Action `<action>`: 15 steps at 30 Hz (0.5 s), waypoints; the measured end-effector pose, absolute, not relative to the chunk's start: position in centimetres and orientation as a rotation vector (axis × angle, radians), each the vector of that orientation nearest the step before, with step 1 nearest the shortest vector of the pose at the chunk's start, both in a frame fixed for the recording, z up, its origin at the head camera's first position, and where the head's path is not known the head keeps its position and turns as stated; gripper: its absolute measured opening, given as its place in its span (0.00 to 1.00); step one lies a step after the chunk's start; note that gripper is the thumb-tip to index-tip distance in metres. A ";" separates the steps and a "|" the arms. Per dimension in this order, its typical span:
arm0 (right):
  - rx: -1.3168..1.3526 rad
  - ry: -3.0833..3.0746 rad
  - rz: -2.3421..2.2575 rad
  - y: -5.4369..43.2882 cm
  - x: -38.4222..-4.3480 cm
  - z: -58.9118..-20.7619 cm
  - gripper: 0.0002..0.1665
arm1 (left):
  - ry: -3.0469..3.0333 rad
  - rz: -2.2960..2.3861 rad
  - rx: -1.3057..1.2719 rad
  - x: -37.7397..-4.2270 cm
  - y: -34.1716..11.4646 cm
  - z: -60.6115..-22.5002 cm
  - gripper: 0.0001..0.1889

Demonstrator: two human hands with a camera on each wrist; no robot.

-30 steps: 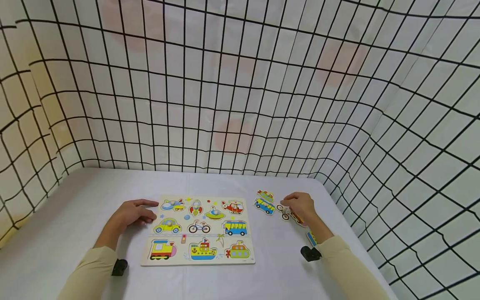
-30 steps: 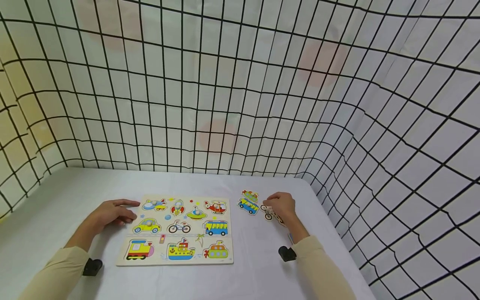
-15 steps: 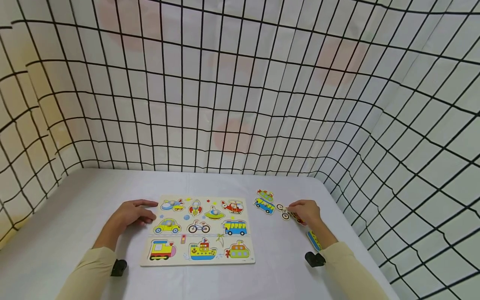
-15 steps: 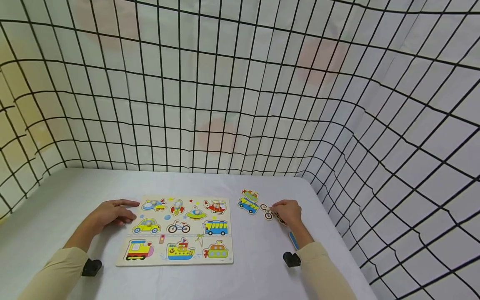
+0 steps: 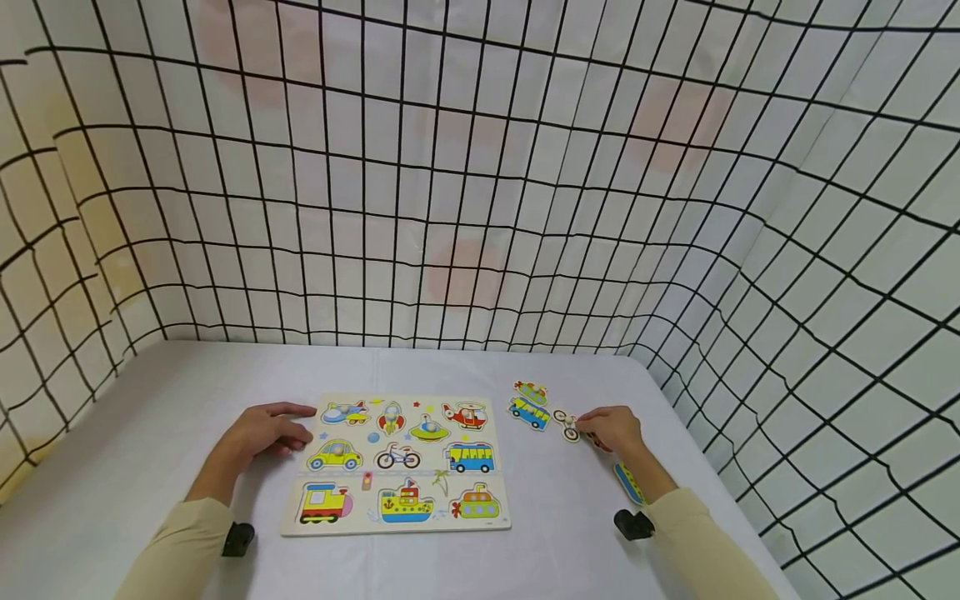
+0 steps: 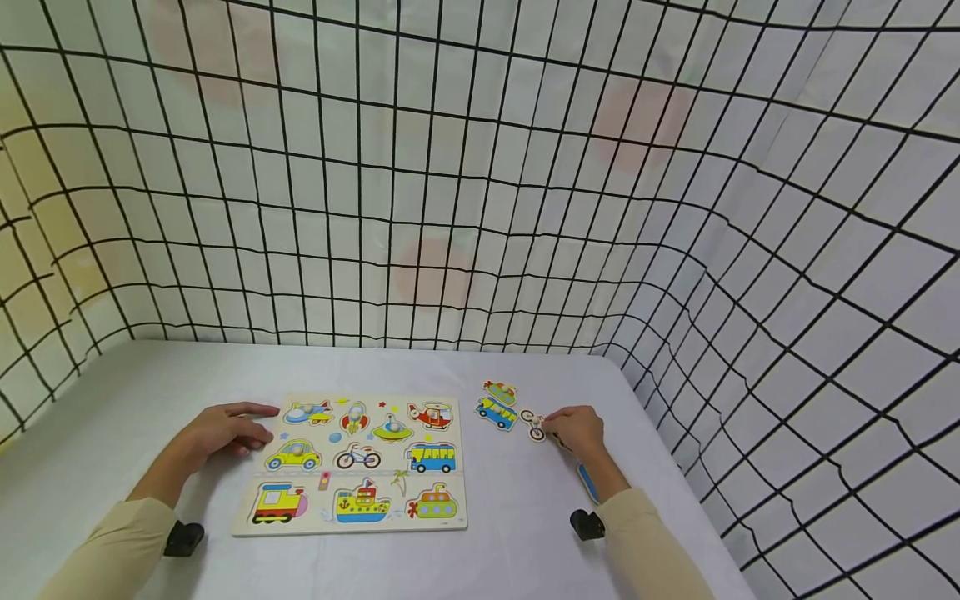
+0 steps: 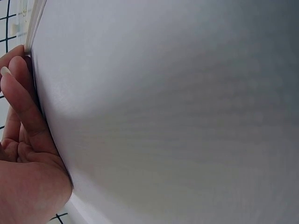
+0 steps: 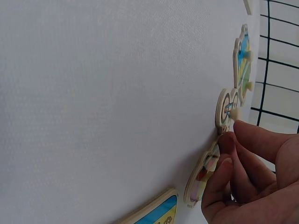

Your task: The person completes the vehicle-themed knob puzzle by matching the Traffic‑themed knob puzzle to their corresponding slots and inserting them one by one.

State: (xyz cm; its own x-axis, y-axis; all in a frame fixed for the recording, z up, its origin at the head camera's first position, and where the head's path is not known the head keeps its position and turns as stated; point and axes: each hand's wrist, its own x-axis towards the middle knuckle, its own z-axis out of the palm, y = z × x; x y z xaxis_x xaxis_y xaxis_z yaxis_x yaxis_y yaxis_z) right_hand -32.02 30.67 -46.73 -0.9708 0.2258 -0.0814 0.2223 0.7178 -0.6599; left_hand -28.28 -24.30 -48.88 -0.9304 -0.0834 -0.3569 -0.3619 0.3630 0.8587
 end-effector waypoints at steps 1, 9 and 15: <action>-0.383 -2.905 1.125 30.7 -32.0 -46.8 0.16 | 2.375 1.594 -0.401 -28.3 -24.3 -48.9 0.31; -0.323 -2.906 1.171 30.7 -32.1 -47.0 0.15 | 2.375 1.595 -0.414 -28.2 -24.3 -48.9 0.32; -0.337 -2.888 1.144 30.7 -32.1 -47.1 0.15 | 2.383 1.587 -0.400 -28.2 -24.3 -48.9 0.31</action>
